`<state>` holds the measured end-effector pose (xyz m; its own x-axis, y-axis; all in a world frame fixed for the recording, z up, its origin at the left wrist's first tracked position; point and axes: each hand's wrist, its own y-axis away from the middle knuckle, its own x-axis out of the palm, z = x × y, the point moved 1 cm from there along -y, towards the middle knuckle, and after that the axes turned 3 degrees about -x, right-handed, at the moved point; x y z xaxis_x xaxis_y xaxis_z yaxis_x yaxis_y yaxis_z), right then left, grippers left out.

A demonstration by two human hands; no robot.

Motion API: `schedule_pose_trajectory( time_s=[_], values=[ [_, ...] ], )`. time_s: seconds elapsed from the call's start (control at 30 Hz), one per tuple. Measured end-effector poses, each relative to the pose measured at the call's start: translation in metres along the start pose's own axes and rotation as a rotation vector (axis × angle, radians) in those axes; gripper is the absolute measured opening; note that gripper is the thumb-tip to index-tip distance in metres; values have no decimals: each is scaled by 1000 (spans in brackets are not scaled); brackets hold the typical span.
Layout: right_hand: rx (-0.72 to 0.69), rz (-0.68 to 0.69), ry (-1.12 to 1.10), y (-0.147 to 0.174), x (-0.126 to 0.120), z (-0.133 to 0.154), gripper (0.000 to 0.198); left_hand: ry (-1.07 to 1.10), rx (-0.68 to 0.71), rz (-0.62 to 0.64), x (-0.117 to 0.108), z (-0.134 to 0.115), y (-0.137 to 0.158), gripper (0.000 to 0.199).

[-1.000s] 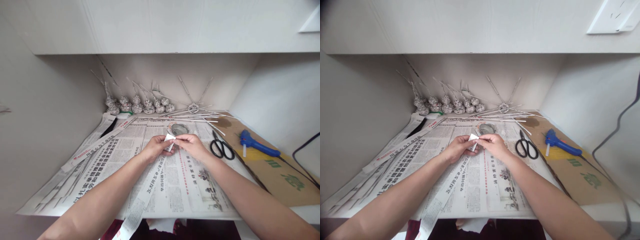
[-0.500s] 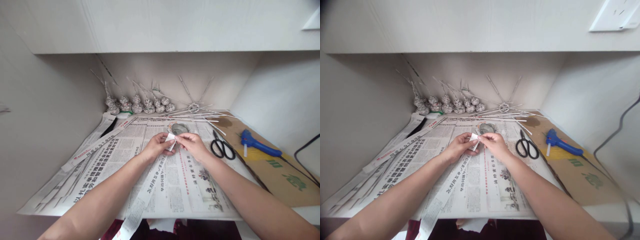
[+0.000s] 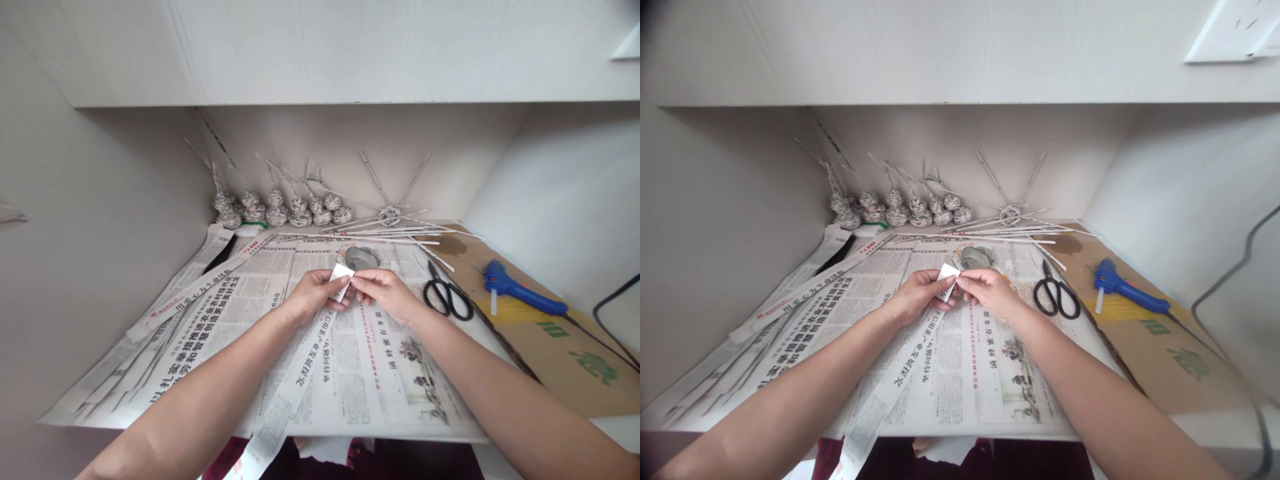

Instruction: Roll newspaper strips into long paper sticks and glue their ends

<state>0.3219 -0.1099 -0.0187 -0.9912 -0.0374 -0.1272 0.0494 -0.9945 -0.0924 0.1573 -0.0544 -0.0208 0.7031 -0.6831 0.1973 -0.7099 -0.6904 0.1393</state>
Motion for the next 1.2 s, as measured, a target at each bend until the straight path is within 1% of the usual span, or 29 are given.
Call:
schedule_pose_trajectory(
  time_s=[0.13, 0.27, 0.47, 0.63, 0.8, 0.9, 1.03, 1.2],
  values=[
    [-4, -42, 1, -1, 0, -4, 35, -34, -7, 14, -1, 1, 0, 36],
    [2, -57, -25, -2, 2, -5, 34, -69, -16, 21, -1, 2, 0, 36],
    [19, -87, -64, -2, 3, -5, 32, -114, 8, 12, 0, 2, 0, 37],
    [21, -74, -86, -1, 3, -3, 29, -142, 28, -2, 1, 2, 1, 37],
    [53, -97, -167, -2, 1, -4, 27, -135, 33, -2, 1, 2, 0, 39],
    [70, -86, -203, -3, -1, -7, 25, -119, 25, 1, 1, 3, 0, 39],
    [75, -66, -221, -4, -2, -10, 24, -113, 22, -5, 0, 4, -1, 39],
    [90, -76, -239, -4, 0, -9, 25, -113, 19, -19, 0, 4, -1, 38]
  ],
)
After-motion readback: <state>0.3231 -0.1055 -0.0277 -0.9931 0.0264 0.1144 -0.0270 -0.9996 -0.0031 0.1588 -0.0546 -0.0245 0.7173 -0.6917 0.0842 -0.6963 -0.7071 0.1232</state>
